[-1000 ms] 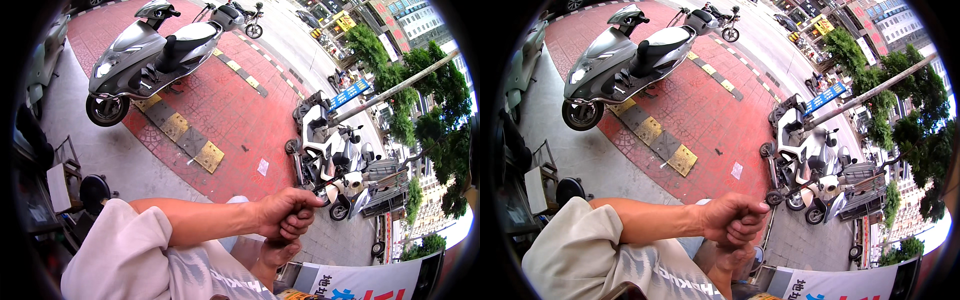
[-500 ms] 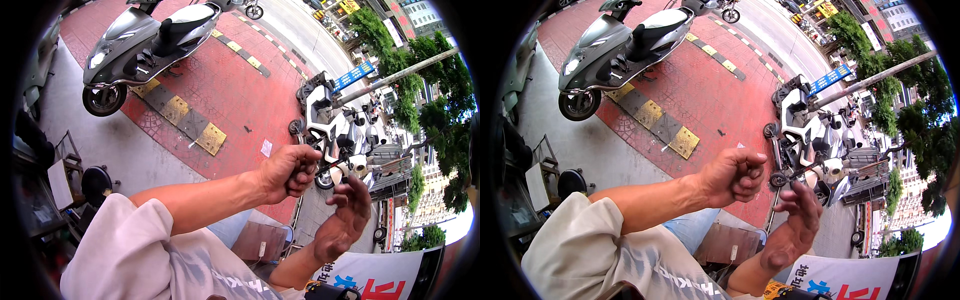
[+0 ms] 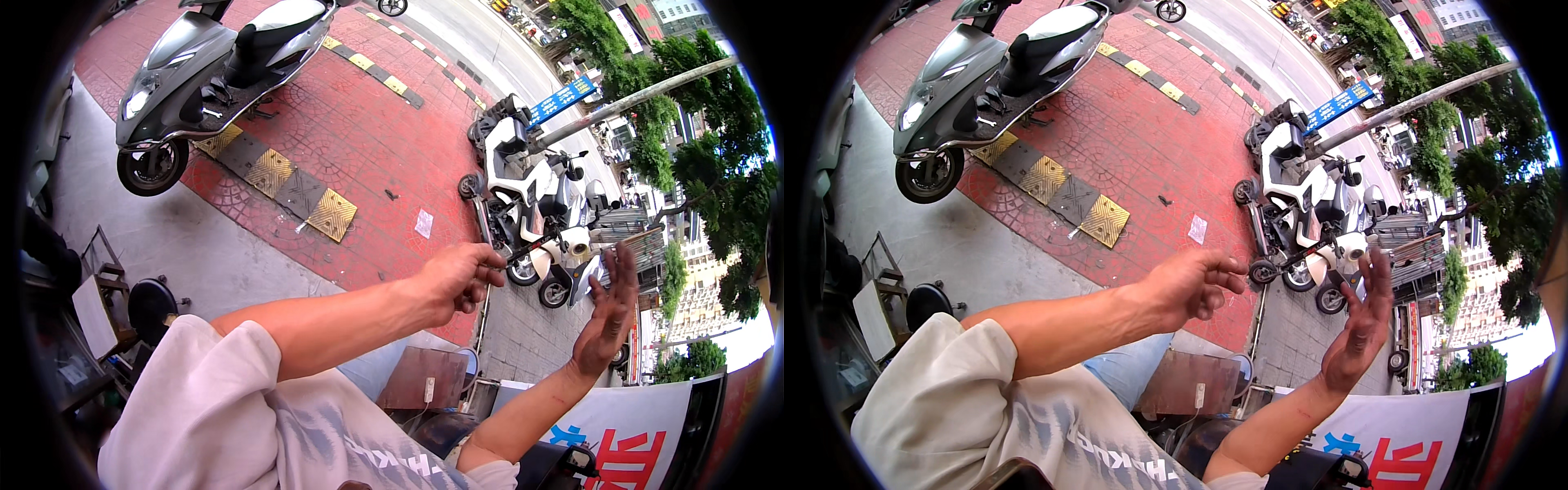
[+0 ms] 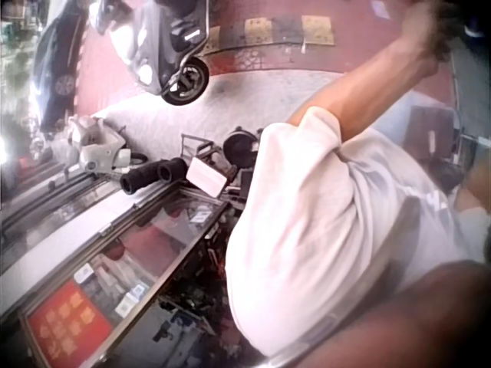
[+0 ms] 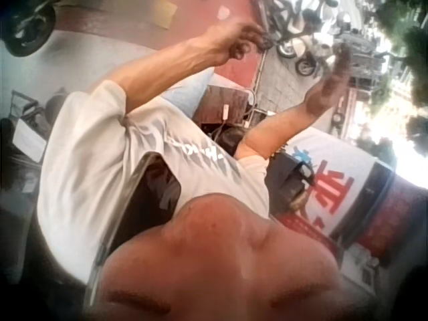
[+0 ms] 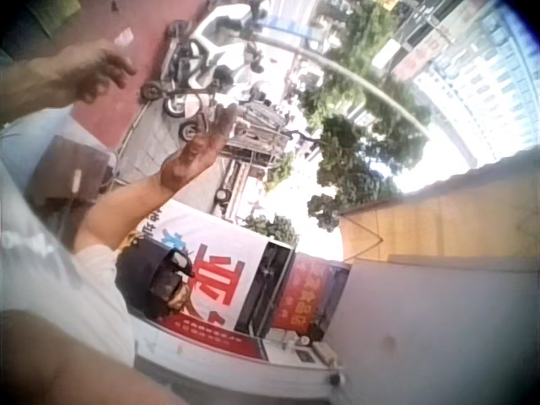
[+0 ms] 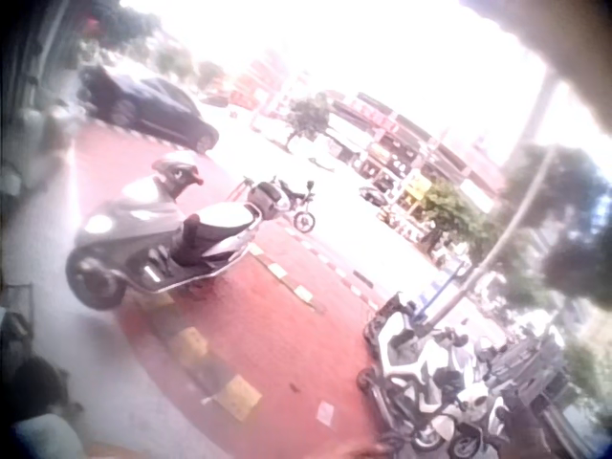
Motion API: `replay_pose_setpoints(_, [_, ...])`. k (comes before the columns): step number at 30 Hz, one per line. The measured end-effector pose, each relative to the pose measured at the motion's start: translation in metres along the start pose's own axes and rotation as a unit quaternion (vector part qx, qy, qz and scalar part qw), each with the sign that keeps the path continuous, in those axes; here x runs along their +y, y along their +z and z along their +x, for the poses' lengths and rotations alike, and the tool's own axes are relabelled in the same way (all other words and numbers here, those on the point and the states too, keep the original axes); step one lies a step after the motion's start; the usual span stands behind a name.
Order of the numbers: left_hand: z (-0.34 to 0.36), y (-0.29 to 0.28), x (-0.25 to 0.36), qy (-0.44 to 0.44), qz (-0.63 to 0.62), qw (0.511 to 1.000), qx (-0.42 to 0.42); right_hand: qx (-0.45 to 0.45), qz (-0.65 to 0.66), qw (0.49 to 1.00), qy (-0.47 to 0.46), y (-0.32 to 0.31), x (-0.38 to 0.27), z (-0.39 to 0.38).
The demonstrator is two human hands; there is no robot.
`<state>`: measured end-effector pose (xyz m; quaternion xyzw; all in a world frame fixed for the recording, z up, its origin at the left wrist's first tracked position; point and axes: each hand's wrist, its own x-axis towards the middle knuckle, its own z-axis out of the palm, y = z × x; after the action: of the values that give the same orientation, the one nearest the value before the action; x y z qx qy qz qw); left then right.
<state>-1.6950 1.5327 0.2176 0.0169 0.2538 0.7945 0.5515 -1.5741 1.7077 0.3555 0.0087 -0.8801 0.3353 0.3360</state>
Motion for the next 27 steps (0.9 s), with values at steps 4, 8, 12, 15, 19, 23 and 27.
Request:
replay_pose_setpoints(4, [-0.004, -0.001, 0.0, 0.001, 0.0, 1.0, 0.011, 0.094, 0.04, 0.994, 0.044, -0.029, 0.039, -0.009])
replay_pose_setpoints(8, [-0.003, 0.003, -0.005, -0.003, 0.002, 1.0, 0.012, 0.253, -0.041, 0.921, 0.293, -0.07, 0.096, -0.039])
replay_pose_setpoints(12, [0.003, -0.007, -0.012, -0.024, -0.003, 0.999, 0.035, 0.082, -0.067, 0.934, 0.342, -0.016, 0.103, -0.066])
replay_pose_setpoints(15, [0.012, -0.013, -0.014, -0.03, -0.022, 0.998, 0.043, -0.053, 0.065, 0.98, 0.18, 0.067, 0.028, -0.05])
replay_pose_setpoints(19, [0.014, -0.003, -0.019, -0.037, -0.019, 0.999, 0.03, -0.203, 0.009, 0.974, -0.099, 0.086, -0.038, -0.025])
replay_pose_setpoints(23, [0.007, -0.009, -0.022, -0.054, -0.003, 0.998, 0.033, 0.087, 0.048, 0.994, -0.043, 0.085, -0.021, -0.02])
replay_pose_setpoints(27, [-0.005, -0.017, -0.035, -0.078, -0.009, 0.996, 0.036, 0.097, 0.656, 0.736, 0.136, 0.035, 0.023, -0.08])
